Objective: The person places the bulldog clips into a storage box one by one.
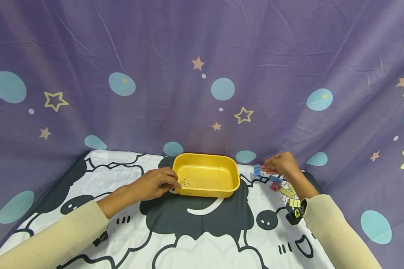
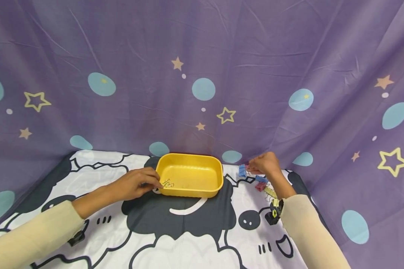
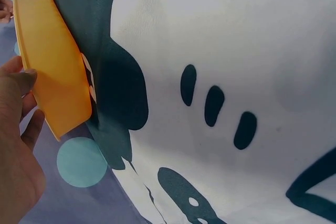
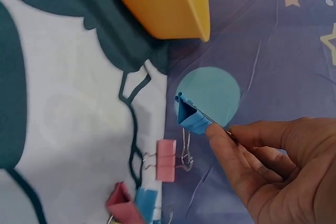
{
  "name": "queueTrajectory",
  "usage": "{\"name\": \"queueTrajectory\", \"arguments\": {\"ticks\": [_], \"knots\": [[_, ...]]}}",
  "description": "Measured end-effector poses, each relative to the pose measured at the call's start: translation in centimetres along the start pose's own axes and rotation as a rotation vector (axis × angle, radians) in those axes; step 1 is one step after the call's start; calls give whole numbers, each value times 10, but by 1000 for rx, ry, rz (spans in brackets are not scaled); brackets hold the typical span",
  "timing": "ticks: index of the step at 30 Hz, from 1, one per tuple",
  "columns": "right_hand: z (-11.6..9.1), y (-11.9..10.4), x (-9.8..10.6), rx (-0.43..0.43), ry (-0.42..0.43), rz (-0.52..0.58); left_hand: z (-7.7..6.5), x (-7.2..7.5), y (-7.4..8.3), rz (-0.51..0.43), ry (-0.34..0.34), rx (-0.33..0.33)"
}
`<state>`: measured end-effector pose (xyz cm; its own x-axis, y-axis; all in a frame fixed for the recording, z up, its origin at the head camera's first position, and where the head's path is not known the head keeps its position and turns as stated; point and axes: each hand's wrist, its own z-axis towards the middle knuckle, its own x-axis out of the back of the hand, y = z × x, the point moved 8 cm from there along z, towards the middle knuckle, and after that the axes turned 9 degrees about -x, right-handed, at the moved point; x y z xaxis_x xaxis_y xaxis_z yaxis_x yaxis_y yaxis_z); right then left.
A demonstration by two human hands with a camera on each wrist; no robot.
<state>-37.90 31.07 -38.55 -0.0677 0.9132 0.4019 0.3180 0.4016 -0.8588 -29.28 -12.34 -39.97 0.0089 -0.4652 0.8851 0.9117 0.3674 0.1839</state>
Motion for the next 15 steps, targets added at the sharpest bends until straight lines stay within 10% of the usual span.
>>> {"name": "queueTrajectory", "arguments": {"ticks": [15], "knots": [[-3, -36, -11, 1, -3, 65, 0, 1, 0, -16, -1, 13]]}}
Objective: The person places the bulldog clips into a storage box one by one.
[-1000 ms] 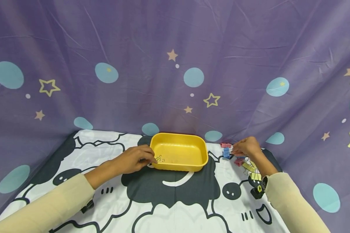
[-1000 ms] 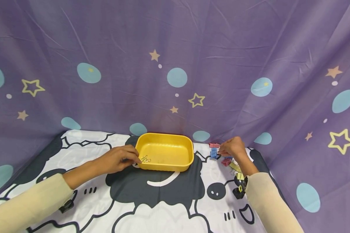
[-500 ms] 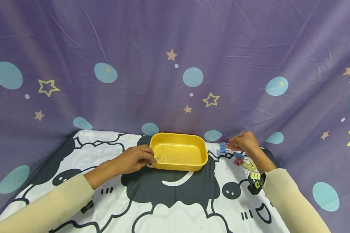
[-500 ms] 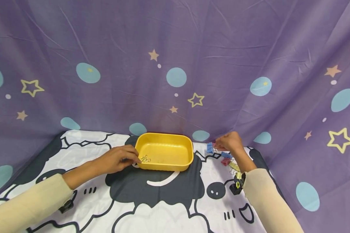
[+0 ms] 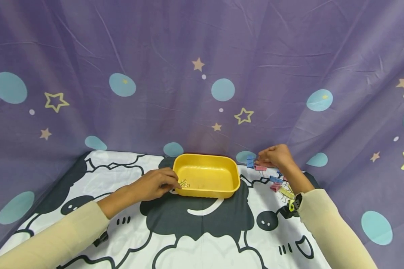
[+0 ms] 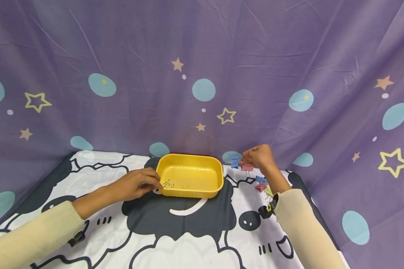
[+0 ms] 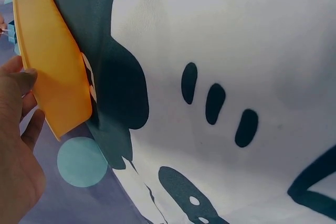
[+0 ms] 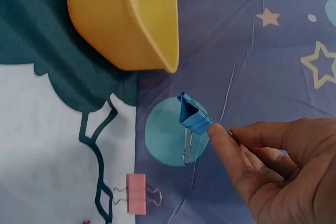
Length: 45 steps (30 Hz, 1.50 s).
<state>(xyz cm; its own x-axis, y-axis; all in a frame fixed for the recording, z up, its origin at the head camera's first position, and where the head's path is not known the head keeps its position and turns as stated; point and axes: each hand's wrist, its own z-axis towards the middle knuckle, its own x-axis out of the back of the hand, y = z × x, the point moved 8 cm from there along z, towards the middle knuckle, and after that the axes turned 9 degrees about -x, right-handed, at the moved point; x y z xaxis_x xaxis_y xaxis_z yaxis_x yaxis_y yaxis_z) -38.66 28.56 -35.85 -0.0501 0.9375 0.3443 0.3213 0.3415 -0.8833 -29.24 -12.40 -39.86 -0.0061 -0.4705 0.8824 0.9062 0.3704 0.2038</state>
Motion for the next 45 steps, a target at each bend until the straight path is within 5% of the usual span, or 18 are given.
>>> {"name": "queueTrajectory", "arguments": {"ticks": [19, 45], "knots": [[-8, -35, -48, 43, -13, -42, 0, -1, -1, 41, 12, -19], [-13, -40, -119, 77, -105, -79, 2, -1, -1, 16, -16, -3]]}}
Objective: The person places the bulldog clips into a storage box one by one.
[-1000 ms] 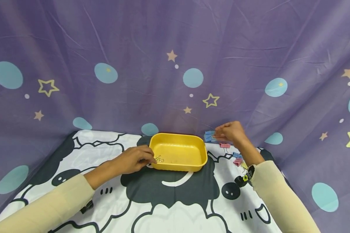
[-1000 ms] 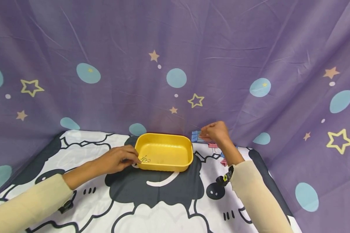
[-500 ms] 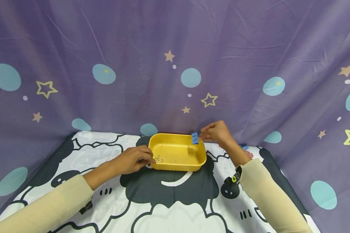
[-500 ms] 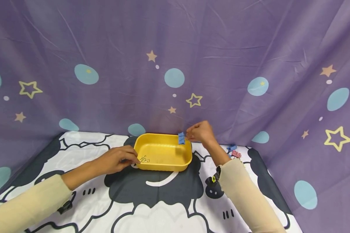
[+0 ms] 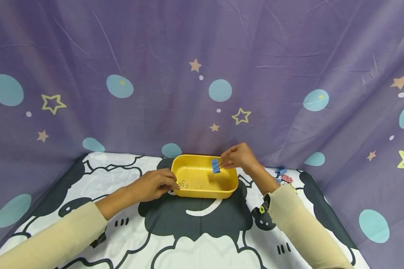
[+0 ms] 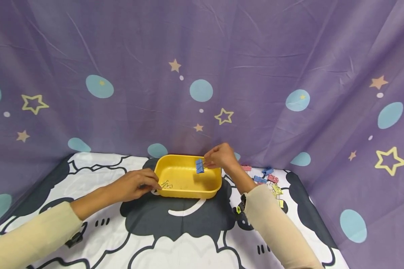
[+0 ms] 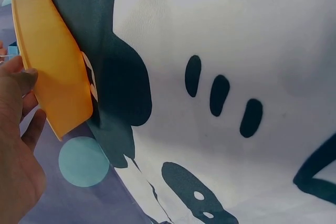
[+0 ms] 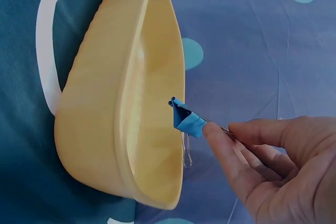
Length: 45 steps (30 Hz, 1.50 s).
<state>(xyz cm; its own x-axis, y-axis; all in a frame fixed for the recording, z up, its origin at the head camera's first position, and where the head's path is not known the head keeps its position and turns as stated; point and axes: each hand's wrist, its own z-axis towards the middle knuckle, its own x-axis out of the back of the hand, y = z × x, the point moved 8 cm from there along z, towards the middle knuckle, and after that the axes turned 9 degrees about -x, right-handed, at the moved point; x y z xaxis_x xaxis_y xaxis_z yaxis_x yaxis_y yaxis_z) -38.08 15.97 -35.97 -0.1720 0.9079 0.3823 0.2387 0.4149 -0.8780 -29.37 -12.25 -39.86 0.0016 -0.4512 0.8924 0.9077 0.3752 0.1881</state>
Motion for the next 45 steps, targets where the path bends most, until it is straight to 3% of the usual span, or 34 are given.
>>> {"name": "queueTrajectory", "arguments": {"ticks": [21, 33, 45], "knots": [[-2, 10, -59, 65, -102, -42, 3, -2, 2, 19, 1, -30], [-1, 10, -78, 67, -103, -107, 5, -1, 2, 13, -14, -13], [-4, -3, -100, 62, -141, -134, 3, 2, 3, 20, -1, -25]]}}
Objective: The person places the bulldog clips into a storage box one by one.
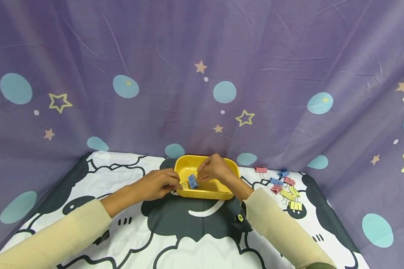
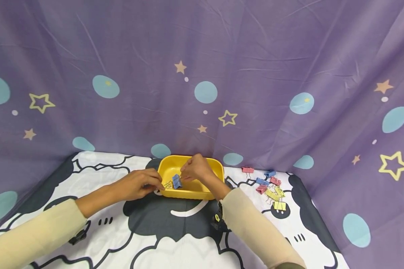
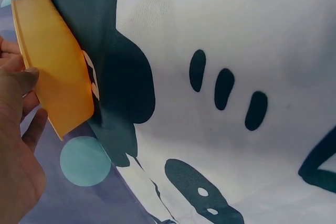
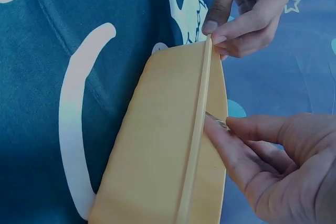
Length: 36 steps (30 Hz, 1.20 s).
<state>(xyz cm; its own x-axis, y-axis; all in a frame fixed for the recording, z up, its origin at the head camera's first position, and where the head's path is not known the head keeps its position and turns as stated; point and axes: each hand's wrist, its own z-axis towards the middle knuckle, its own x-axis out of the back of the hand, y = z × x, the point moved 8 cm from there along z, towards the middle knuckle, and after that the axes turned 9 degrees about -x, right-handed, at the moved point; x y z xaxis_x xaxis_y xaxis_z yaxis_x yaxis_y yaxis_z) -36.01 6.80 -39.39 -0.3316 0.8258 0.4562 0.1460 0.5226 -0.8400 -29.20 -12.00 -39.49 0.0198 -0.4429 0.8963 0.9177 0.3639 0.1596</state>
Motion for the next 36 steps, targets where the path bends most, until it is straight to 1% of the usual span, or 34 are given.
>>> {"name": "queueTrajectory", "arguments": {"ticks": [3, 5, 11, 17, 24, 26, 33, 36], "knots": [[-1, 1, 1, -7, 12, -36, 0, 0, 1, 1, 12, -13], [-2, 4, 4, -20, 27, -54, 0, 1, 1, 0, 11, -10], [-4, 14, 21, -29, 22, 3, 0, 2, 0, -13, -8, 18], [-9, 21, 40, -45, 24, 53, 0, 2, -1, -12, -8, 24], [-14, 27, 63, -74, 32, 35, -1, 1, -1, 1, -7, 32], [-14, 29, 69, -83, 33, 46, -1, 1, -1, 3, -5, 32], [-14, 33, 88, -68, 37, 65, 0, 1, 0, -5, -4, 31], [-15, 35, 97, -76, 50, 73, 0, 0, 0, -2, -6, 31]]}}
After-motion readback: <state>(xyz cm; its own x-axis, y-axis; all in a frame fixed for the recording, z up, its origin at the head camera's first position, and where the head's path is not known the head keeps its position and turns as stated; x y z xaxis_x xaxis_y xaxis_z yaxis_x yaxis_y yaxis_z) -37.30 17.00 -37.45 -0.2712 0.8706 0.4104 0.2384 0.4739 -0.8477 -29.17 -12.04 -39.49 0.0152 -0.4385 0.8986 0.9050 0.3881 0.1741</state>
